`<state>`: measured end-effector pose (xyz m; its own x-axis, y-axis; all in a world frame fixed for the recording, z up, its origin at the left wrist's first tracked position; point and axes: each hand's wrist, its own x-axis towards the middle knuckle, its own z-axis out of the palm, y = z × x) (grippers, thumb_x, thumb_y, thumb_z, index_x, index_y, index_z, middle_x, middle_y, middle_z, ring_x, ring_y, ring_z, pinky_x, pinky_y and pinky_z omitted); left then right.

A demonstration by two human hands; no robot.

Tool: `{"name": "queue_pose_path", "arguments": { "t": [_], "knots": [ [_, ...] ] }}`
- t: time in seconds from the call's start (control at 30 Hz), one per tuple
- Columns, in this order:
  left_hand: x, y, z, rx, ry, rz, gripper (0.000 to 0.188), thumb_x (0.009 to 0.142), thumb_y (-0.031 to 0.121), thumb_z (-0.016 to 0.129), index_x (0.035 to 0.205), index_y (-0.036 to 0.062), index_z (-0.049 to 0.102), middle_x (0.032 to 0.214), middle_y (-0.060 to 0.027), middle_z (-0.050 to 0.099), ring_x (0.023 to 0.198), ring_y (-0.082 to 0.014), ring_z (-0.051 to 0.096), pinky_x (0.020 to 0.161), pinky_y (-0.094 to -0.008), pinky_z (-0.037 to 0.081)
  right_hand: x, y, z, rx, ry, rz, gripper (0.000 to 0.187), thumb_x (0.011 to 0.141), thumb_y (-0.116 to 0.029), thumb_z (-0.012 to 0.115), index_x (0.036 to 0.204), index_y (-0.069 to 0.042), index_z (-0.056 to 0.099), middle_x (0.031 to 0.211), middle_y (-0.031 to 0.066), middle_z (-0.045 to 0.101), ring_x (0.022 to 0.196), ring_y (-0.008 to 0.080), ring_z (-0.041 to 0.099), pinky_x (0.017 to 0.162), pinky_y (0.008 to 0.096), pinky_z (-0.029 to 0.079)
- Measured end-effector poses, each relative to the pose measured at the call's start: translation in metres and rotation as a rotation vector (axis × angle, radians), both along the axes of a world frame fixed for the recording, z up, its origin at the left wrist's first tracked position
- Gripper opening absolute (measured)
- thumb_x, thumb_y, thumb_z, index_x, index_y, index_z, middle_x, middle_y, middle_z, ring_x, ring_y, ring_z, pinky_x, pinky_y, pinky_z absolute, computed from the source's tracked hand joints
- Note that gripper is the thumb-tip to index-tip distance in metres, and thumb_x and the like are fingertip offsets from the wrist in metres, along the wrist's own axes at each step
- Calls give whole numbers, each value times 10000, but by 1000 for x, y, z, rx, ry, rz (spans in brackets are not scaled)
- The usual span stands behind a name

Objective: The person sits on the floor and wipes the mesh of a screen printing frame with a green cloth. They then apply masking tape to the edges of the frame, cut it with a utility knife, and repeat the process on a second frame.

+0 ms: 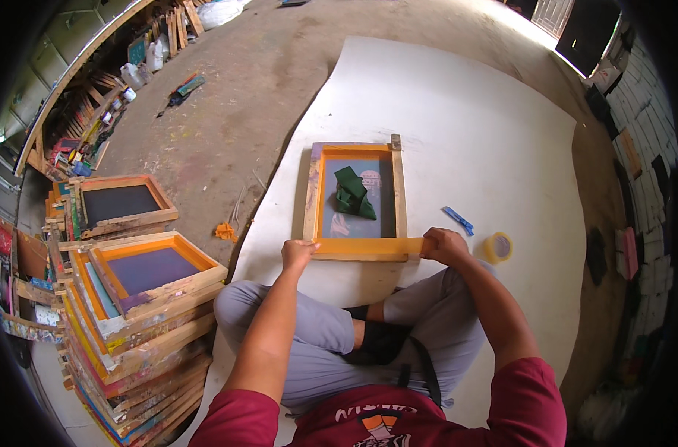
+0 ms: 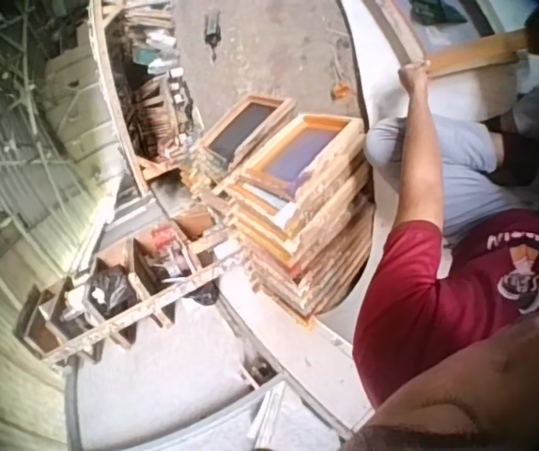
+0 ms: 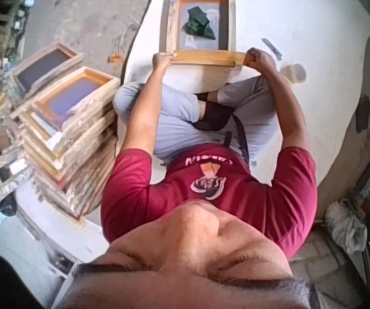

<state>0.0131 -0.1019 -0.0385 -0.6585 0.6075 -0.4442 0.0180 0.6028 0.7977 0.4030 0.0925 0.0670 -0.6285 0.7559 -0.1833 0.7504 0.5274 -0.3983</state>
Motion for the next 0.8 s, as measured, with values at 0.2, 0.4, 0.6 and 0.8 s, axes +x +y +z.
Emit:
{"name": "queue_pose_path", "arguments": {
  "t": [0.2, 0.4, 0.6, 0.8],
  "knots": [
    [0, 1, -11, -63, 175, -90, 326, 771, 292, 917, 873, 0, 817, 776, -151, 778, 711, -257, 754, 739, -382, 588, -2, 5, -19, 22, -113, 36, 491, 713, -374, 862, 1136, -160, 735, 1095, 64, 756, 1072, 307, 710, 927, 457, 540],
    [4, 3, -4, -102, 217, -127, 286, 789, 289, 901, 832, 20, 814, 750, -123, 776, 704, -243, 753, 719, -373, 580, -7, 5, -21, 62, -203, 67, 471, 733, -393, 839, 1131, -166, 726, 1066, 69, 747, 1070, 298, 701, 942, 474, 503],
    [11, 7, 8, -105, 227, -140, 289, 790, 306, 901, 810, 31, 814, 742, -104, 777, 697, -232, 750, 704, -370, 574, -5, 3, -32, 103, -237, 87, 404, 752, -378, 817, 1072, -155, 710, 1045, 72, 741, 1056, 306, 699, 934, 474, 492],
    [7, 8, 7, -150, 273, -157, 277, 824, 275, 877, 831, 7, 808, 739, -112, 770, 662, -209, 733, 662, -358, 566, -13, -1, -30, 170, -231, 116, 232, 819, -285, 696, 1001, -141, 698, 977, 99, 746, 968, 333, 715, 892, 491, 488]
  ]
}}
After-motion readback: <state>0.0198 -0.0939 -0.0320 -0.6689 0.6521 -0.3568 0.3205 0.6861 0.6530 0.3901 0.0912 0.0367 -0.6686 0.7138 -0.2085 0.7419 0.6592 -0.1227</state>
